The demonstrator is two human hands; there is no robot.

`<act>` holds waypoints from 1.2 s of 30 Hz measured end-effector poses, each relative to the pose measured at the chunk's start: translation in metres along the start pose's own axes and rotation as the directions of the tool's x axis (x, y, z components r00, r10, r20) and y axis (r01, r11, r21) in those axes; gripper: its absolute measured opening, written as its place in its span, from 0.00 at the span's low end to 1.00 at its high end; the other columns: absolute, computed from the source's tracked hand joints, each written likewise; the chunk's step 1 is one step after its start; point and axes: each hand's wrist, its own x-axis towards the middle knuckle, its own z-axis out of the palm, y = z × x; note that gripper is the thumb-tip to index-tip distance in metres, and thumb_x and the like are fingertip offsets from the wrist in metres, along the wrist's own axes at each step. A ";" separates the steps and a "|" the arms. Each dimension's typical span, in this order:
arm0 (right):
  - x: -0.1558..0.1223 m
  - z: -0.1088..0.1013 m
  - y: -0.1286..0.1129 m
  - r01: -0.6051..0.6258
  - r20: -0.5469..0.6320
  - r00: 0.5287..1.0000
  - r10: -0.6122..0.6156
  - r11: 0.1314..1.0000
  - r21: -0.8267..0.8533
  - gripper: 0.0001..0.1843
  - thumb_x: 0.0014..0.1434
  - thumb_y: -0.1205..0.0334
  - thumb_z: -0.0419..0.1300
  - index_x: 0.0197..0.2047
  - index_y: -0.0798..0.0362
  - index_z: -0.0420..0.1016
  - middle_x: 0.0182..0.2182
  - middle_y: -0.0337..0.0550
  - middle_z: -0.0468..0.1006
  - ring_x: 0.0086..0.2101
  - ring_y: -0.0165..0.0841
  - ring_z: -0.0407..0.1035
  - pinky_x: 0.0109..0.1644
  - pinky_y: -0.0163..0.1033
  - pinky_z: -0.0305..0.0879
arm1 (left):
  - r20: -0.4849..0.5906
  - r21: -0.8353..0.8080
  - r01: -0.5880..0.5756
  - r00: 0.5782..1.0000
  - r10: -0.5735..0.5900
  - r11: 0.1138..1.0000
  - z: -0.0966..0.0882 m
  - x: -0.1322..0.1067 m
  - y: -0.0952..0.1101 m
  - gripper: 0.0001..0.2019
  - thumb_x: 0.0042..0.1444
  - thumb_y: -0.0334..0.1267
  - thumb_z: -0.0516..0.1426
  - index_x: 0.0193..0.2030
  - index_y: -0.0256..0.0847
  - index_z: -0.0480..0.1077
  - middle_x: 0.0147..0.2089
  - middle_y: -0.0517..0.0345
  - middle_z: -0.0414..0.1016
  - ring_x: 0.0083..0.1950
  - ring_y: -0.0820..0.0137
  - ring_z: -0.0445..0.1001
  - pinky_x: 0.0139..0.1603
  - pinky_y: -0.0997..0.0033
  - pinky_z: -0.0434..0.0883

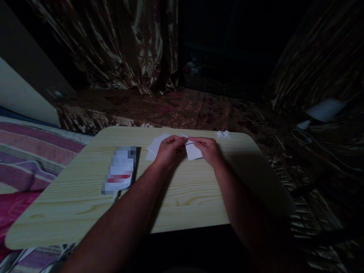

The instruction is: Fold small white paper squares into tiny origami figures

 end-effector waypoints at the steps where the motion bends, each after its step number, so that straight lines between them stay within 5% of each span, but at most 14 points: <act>1: 0.000 0.001 0.000 0.006 -0.002 1.000 -0.006 1.000 -0.013 0.16 0.52 0.59 0.58 0.43 0.51 0.80 0.35 0.42 0.81 0.27 0.29 0.67 0.28 0.32 0.59 | 0.001 0.019 -0.006 1.000 0.006 1.000 0.000 0.000 -0.001 0.12 0.41 0.41 0.65 0.26 0.37 0.70 0.27 0.58 0.72 0.28 0.74 0.69 0.29 0.73 0.65; 11: -0.004 0.007 -0.003 -0.018 0.048 0.999 0.015 0.997 0.071 0.24 0.51 0.60 0.60 0.53 0.51 0.73 0.29 0.39 0.78 0.24 0.27 0.66 0.27 0.32 0.60 | -0.125 0.227 -0.119 0.981 0.150 0.967 -0.005 0.005 -0.006 0.08 0.41 0.38 0.63 0.26 0.37 0.72 0.24 0.58 0.72 0.25 0.75 0.66 0.27 0.75 0.62; 23: 0.002 0.007 0.008 -0.007 -0.011 1.000 0.007 0.999 -0.045 0.12 0.48 0.59 0.64 0.35 0.56 0.77 0.28 0.42 0.77 0.27 0.28 0.69 0.30 0.33 0.65 | -0.091 0.403 -0.192 0.964 0.248 0.895 -0.002 0.002 -0.004 0.08 0.46 0.41 0.60 0.28 0.38 0.71 0.25 0.59 0.70 0.24 0.75 0.63 0.25 0.76 0.59; 30: 0.004 0.003 0.005 0.024 -0.002 1.000 -0.024 1.000 0.002 0.32 0.45 0.64 0.64 0.55 0.50 0.67 0.33 0.39 0.75 0.26 0.24 0.67 0.28 0.29 0.64 | 0.133 0.595 -0.297 0.953 0.273 0.747 -0.005 0.000 -0.009 0.11 0.53 0.44 0.56 0.31 0.38 0.70 0.25 0.60 0.69 0.26 0.74 0.64 0.26 0.76 0.59; 36: 0.003 0.000 0.002 0.024 0.063 0.998 -0.022 0.999 -0.026 0.18 0.50 0.63 0.60 0.47 0.53 0.73 0.37 0.43 0.75 0.25 0.23 0.66 0.24 0.28 0.60 | 0.326 0.721 -0.423 0.906 0.270 0.549 -0.007 -0.005 -0.008 0.11 0.56 0.44 0.53 0.35 0.39 0.70 0.30 0.57 0.73 0.29 0.71 0.67 0.31 0.74 0.61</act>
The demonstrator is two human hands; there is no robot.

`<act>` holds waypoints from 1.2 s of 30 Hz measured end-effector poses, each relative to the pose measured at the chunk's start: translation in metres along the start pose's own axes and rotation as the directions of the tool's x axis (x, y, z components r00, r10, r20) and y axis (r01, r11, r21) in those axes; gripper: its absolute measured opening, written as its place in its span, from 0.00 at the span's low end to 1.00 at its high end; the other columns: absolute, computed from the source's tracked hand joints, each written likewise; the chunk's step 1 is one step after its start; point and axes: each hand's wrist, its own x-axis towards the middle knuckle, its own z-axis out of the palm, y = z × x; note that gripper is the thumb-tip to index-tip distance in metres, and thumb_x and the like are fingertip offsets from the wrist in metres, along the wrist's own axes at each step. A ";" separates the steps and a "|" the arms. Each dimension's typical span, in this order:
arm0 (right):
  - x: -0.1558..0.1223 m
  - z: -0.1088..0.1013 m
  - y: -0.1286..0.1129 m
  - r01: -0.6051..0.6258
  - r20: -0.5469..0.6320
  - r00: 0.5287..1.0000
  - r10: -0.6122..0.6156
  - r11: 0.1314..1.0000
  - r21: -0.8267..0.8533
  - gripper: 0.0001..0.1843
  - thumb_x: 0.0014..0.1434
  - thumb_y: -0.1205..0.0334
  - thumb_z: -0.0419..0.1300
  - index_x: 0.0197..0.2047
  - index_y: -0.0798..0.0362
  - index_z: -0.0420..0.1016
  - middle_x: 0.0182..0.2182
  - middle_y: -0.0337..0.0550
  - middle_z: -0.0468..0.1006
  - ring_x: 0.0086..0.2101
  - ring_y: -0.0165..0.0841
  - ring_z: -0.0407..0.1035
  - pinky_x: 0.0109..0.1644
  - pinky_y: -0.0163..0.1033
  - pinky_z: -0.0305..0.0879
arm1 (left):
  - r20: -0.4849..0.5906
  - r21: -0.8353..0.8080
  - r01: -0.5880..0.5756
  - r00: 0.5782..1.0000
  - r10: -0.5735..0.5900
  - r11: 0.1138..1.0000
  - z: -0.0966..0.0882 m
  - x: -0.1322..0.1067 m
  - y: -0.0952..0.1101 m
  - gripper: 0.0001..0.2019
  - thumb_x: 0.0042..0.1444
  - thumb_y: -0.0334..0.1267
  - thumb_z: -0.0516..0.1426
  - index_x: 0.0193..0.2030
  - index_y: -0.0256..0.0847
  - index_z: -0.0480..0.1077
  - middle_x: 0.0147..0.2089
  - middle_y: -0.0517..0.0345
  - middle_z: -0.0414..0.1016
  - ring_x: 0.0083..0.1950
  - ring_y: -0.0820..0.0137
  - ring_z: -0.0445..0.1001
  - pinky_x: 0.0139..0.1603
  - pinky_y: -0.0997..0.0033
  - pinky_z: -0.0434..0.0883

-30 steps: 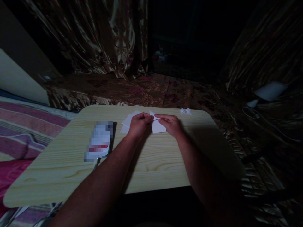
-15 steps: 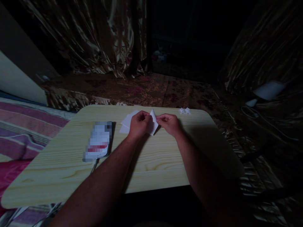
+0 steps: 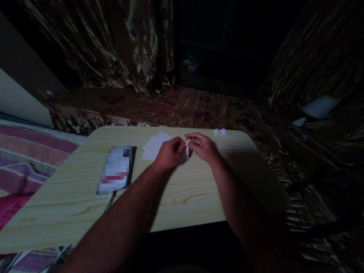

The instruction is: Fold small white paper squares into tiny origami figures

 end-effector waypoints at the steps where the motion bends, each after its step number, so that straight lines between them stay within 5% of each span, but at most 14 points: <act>1: 0.000 0.000 0.000 -0.008 0.007 1.000 0.009 1.000 -0.008 0.15 0.50 0.63 0.60 0.44 0.55 0.74 0.34 0.42 0.75 0.24 0.23 0.65 0.24 0.28 0.60 | 0.011 0.023 -0.011 1.000 0.010 1.000 0.000 0.000 0.000 0.11 0.56 0.44 0.52 0.36 0.39 0.70 0.30 0.57 0.73 0.29 0.71 0.67 0.31 0.74 0.62; 8: 0.001 -0.001 0.003 -0.040 0.027 0.999 0.040 0.999 -0.010 0.08 0.49 0.61 0.61 0.32 0.56 0.70 0.24 0.36 0.71 0.22 0.24 0.65 0.22 0.28 0.59 | 0.025 0.064 -0.032 0.999 0.031 0.997 0.001 0.000 -0.002 0.11 0.57 0.44 0.52 0.36 0.39 0.70 0.30 0.57 0.74 0.30 0.71 0.68 0.31 0.75 0.61; 21: -0.002 -0.006 0.000 -0.137 0.107 0.984 0.143 0.989 -0.062 0.06 0.50 0.62 0.60 0.31 0.54 0.67 0.18 0.32 0.68 0.17 0.23 0.63 0.16 0.26 0.57 | 0.066 0.024 -0.012 0.998 0.011 1.000 0.002 0.000 -0.004 0.11 0.54 0.44 0.54 0.35 0.39 0.72 0.30 0.57 0.74 0.30 0.71 0.68 0.32 0.73 0.62; 27: -0.001 -0.006 -0.001 -0.152 0.057 0.987 0.153 0.988 -0.036 0.04 0.49 0.64 0.59 0.29 0.54 0.66 0.15 0.30 0.67 0.14 0.23 0.61 0.15 0.27 0.57 | 0.075 -0.160 0.070 0.995 -0.058 0.985 0.000 0.003 -0.004 0.23 0.44 0.42 0.62 0.49 0.39 0.69 0.35 0.56 0.76 0.33 0.69 0.72 0.34 0.72 0.67; 36: -0.001 -0.006 -0.008 -0.179 0.047 0.983 0.179 0.984 -0.001 0.06 0.48 0.64 0.60 0.29 0.54 0.66 0.15 0.30 0.69 0.14 0.23 0.62 0.15 0.27 0.58 | 0.069 -0.200 0.146 0.988 -0.134 0.969 -0.001 0.006 -0.006 0.14 0.45 0.41 0.62 0.39 0.37 0.74 0.36 0.54 0.78 0.33 0.69 0.72 0.34 0.72 0.67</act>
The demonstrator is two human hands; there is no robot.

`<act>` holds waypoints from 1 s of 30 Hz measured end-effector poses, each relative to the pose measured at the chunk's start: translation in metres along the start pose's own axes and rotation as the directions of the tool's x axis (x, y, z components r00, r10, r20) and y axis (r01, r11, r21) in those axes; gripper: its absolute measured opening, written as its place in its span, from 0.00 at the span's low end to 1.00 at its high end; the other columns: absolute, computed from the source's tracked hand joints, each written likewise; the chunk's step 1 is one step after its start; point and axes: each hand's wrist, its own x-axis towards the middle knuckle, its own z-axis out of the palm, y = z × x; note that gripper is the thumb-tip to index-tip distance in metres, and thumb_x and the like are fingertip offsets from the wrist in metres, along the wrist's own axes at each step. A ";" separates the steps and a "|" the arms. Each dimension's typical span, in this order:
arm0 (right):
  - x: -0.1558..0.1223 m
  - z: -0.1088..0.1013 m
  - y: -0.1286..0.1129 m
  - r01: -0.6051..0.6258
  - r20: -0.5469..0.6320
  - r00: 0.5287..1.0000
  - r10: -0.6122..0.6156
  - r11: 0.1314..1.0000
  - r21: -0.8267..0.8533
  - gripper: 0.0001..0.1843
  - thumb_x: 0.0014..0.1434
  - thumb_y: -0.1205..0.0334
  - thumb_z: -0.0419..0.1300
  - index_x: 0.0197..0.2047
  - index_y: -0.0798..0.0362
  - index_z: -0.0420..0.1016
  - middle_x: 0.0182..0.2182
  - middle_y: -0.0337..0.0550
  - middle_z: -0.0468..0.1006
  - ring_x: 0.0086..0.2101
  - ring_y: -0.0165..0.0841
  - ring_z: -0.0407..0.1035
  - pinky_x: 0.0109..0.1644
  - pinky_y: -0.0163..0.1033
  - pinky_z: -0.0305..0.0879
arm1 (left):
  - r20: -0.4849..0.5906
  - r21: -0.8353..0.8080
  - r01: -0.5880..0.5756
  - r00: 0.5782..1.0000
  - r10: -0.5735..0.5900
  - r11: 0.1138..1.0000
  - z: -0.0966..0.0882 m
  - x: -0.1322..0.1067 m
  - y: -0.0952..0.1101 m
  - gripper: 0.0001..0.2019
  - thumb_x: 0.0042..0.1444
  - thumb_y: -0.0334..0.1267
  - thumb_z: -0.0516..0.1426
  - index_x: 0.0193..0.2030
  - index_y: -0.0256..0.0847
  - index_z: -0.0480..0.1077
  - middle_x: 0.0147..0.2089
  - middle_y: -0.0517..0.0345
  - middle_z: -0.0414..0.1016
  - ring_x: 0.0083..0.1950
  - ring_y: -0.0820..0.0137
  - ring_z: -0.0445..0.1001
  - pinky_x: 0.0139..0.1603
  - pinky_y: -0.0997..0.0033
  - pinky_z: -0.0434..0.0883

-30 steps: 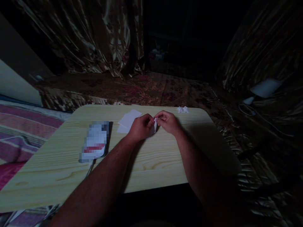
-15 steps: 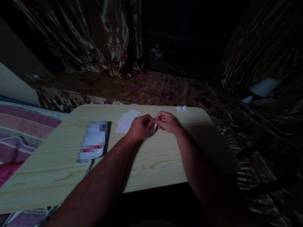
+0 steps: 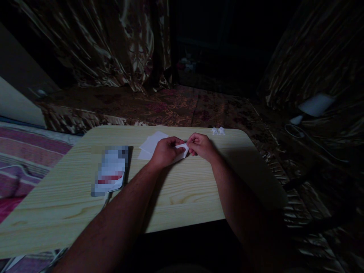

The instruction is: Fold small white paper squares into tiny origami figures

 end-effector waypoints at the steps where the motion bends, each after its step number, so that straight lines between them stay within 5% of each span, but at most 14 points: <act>1: 0.000 0.000 -0.001 -0.004 0.011 1.000 0.003 1.000 0.003 0.07 0.48 0.64 0.61 0.30 0.54 0.66 0.15 0.30 0.69 0.14 0.23 0.62 0.15 0.27 0.58 | -0.007 0.008 -0.003 1.000 0.003 1.000 0.000 0.000 0.000 0.14 0.45 0.41 0.61 0.39 0.37 0.75 0.36 0.54 0.78 0.33 0.69 0.72 0.35 0.72 0.67; 30: 0.004 0.008 0.007 0.037 -0.134 0.990 -0.035 0.999 0.015 0.06 0.48 0.62 0.60 0.29 0.53 0.66 0.13 0.29 0.67 0.13 0.23 0.60 0.16 0.27 0.56 | -0.142 -0.015 0.040 0.989 -0.041 0.999 0.005 -0.002 0.007 0.13 0.46 0.43 0.60 0.36 0.38 0.76 0.32 0.55 0.78 0.29 0.70 0.72 0.28 0.75 0.65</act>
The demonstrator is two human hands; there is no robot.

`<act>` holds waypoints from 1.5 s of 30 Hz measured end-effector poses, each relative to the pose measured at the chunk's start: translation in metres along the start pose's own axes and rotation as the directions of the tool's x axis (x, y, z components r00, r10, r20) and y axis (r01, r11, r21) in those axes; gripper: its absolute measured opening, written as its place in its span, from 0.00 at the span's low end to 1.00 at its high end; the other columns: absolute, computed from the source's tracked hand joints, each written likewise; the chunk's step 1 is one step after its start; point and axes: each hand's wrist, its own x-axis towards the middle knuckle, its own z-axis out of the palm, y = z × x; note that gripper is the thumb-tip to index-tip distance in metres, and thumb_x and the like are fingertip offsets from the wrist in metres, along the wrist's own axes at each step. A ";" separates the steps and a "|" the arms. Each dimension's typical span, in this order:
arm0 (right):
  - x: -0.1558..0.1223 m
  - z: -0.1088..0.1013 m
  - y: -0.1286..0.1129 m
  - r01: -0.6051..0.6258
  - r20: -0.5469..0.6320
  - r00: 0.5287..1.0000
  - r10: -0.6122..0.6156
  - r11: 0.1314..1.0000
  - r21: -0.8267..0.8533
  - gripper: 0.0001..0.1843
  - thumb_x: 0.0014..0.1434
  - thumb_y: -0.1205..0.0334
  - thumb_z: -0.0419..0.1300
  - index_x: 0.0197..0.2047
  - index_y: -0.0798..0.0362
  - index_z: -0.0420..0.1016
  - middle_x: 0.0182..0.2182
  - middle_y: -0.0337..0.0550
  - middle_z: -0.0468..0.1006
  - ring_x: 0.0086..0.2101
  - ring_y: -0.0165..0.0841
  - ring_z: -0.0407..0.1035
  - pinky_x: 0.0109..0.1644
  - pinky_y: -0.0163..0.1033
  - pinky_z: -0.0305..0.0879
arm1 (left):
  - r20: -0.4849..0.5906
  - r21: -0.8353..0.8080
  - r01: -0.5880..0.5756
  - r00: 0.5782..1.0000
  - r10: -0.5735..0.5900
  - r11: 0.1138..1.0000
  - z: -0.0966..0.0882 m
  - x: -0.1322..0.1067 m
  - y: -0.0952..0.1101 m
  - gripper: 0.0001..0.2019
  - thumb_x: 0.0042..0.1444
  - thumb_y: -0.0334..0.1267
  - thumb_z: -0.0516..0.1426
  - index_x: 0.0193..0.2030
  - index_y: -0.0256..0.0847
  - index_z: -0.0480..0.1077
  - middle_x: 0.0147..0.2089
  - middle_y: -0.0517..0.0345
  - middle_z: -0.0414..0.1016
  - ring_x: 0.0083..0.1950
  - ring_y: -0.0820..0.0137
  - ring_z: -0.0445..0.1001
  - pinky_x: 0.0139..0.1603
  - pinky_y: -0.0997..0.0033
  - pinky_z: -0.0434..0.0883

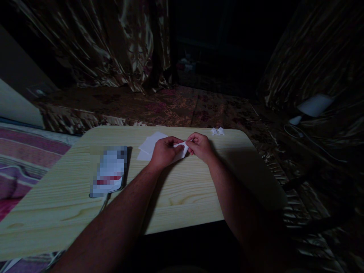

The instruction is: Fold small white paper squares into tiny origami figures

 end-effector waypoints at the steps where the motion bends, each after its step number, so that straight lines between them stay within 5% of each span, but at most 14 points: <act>1: 0.000 0.000 0.001 0.001 0.000 1.000 -0.001 1.000 -0.001 0.06 0.48 0.62 0.60 0.29 0.53 0.66 0.13 0.29 0.67 0.13 0.23 0.60 0.15 0.27 0.56 | -0.002 -0.002 0.002 1.000 -0.002 1.000 0.000 0.000 0.001 0.13 0.46 0.43 0.60 0.36 0.38 0.76 0.32 0.56 0.78 0.29 0.70 0.71 0.28 0.75 0.65; 8: -0.001 0.000 -0.001 0.003 0.012 1.000 -0.003 1.000 0.006 0.07 0.48 0.61 0.60 0.31 0.53 0.66 0.14 0.29 0.67 0.14 0.22 0.60 0.16 0.27 0.57 | -0.010 -0.095 0.050 0.999 -0.051 0.994 0.001 -0.001 0.004 0.13 0.43 0.42 0.62 0.34 0.36 0.76 0.30 0.55 0.77 0.27 0.72 0.70 0.27 0.75 0.65; 13: -0.002 0.002 -0.004 -0.008 -0.007 1.000 0.009 0.992 0.128 0.20 0.46 0.60 0.64 0.43 0.51 0.65 0.20 0.30 0.72 0.17 0.23 0.63 0.17 0.27 0.59 | -0.075 -0.265 0.145 0.983 -0.170 0.953 0.001 0.000 0.003 0.17 0.39 0.42 0.65 0.36 0.36 0.75 0.29 0.56 0.76 0.24 0.73 0.69 0.24 0.75 0.65; 19: 0.000 0.004 0.002 -0.093 0.048 0.995 0.089 0.990 0.109 0.12 0.48 0.54 0.62 0.28 0.55 0.68 0.16 0.33 0.69 0.16 0.22 0.60 0.17 0.27 0.57 | -0.079 -0.368 0.168 0.974 -0.211 0.915 0.001 0.000 0.005 0.20 0.37 0.43 0.66 0.37 0.35 0.75 0.28 0.56 0.76 0.23 0.74 0.69 0.24 0.75 0.65; 45: 0.004 0.003 0.002 -0.051 -0.126 0.988 0.086 0.963 0.263 0.11 0.48 0.56 0.63 0.27 0.54 0.68 0.16 0.32 0.68 0.17 0.23 0.61 0.18 0.27 0.57 | -0.047 -0.398 0.194 0.972 -0.231 0.897 0.003 -0.001 0.007 0.18 0.36 0.41 0.67 0.36 0.36 0.75 0.27 0.57 0.75 0.22 0.74 0.68 0.22 0.76 0.64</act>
